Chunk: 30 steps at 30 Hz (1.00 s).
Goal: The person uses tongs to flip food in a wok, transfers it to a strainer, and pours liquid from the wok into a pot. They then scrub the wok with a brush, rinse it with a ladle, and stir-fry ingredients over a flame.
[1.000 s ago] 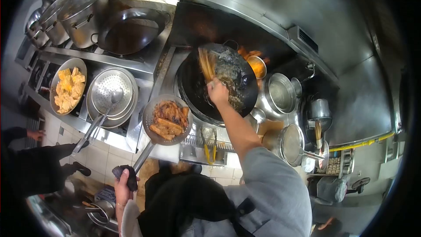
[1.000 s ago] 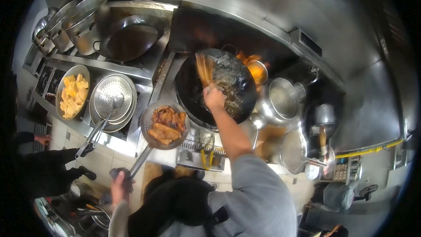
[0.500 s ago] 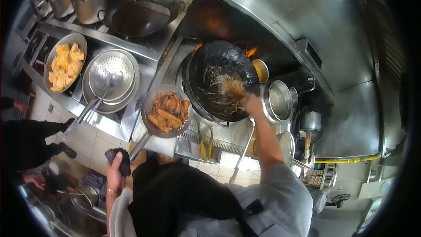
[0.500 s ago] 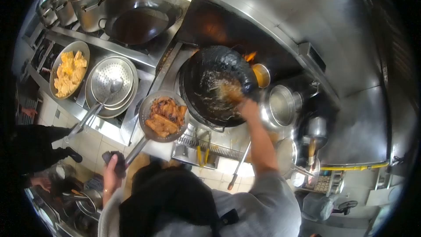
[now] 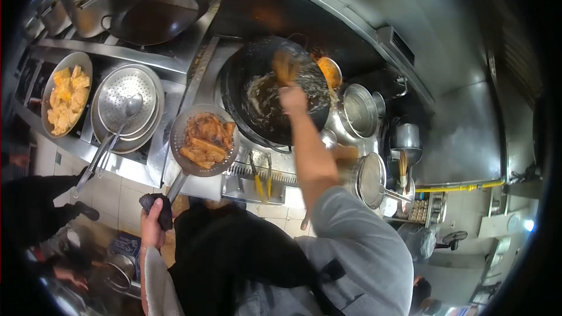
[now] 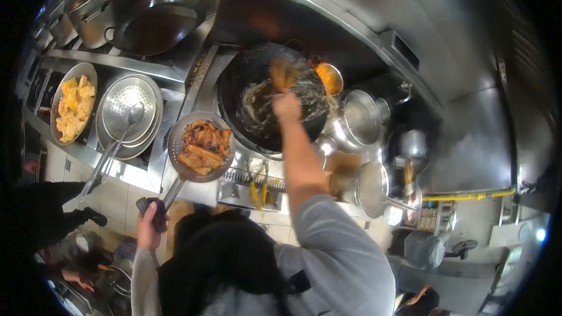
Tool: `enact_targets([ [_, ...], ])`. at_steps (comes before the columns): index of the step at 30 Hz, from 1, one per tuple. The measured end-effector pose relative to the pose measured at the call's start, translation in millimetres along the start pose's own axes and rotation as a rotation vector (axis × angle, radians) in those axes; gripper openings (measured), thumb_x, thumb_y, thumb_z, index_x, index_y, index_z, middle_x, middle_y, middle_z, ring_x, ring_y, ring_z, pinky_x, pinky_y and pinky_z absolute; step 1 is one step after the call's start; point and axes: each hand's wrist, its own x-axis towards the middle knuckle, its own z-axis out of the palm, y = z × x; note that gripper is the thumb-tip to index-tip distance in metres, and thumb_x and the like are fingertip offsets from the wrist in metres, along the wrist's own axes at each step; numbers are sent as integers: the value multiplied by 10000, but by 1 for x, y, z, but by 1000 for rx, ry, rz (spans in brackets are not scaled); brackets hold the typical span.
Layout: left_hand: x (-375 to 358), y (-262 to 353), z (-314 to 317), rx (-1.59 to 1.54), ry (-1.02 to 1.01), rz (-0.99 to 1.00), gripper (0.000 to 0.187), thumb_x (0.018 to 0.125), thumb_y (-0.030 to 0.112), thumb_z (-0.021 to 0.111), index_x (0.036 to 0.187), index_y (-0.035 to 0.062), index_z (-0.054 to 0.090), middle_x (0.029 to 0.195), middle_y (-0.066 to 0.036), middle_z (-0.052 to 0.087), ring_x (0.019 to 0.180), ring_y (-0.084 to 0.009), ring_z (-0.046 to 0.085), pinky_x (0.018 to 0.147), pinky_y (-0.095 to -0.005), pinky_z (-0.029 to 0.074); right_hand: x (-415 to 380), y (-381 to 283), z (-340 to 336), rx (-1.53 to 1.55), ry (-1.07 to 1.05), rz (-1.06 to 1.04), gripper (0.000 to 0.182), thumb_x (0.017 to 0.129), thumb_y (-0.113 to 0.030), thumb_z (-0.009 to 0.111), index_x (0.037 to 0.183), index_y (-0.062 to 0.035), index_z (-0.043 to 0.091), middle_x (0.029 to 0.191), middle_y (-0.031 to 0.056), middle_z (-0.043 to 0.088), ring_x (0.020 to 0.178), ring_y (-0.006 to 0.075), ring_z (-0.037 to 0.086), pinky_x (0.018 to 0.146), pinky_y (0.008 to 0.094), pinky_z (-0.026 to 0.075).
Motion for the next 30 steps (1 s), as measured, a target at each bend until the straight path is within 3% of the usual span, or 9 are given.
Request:
enact_targets([
  [1,4,-1,3,8,-14,0,349,1001,379,689,1108,52,636,806,-72,687,644,-177,683,461,-290,481,-25,-22,5,24,-120,76,434,922,-368,583,1244,-117,730,1165,285,720,1131,446,692,1021,501,544],
  [5,12,-5,6,41,-32,25,392,991,456,676,1106,83,644,768,-87,682,553,-158,616,440,-282,435,-132,-15,-71,-290,-337,-257,400,960,-390,592,1278,-168,688,1126,267,735,1056,437,716,992,532,549],
  [9,14,3,3,12,22,10,400,985,445,689,1122,74,631,797,-83,683,603,-168,653,430,-293,455,-74,139,-144,-402,-297,-739,269,964,-280,584,1060,-146,796,1015,158,782,968,373,757,931,515,590],
  [10,10,4,5,-6,62,-16,401,984,417,699,1136,56,614,803,-94,678,619,-188,676,422,-303,482,-64,81,-169,-822,-383,-364,249,946,-225,580,980,-127,806,993,135,785,949,369,761,895,522,601],
  [14,19,1,7,61,14,-12,369,1001,405,683,1091,50,637,767,-100,685,546,-168,630,437,-292,477,-39,63,-63,-574,-198,-103,306,946,-334,613,1087,-126,788,1091,224,766,1034,417,745,928,516,592],
  [18,10,9,9,-55,58,30,317,1009,358,685,1097,56,644,838,-73,686,668,-181,696,465,-288,505,-58,100,-88,-663,-235,-322,436,944,-392,652,1314,-163,672,1040,241,761,993,415,746,899,535,586],
  [22,18,13,28,-17,-46,41,315,1007,351,690,1107,55,643,850,-62,681,693,-181,704,469,-291,512,25,64,-66,3,-114,-90,466,963,-416,619,1344,-157,684,1012,210,771,787,335,777,721,440,629],
  [25,21,13,40,10,-118,7,313,1005,341,697,1113,52,644,868,-59,684,693,-181,705,501,-291,523,-29,-52,-13,332,-98,186,386,939,-233,619,1286,-85,698,879,227,767,652,329,759,630,414,637],
  [30,26,0,24,-1,-71,23,323,996,341,709,1127,53,642,889,-60,691,698,-191,706,524,-302,534,-139,-48,-100,-43,-513,-245,506,953,-402,640,1367,-112,666,1246,261,705,1188,406,679,1067,455,511],
])
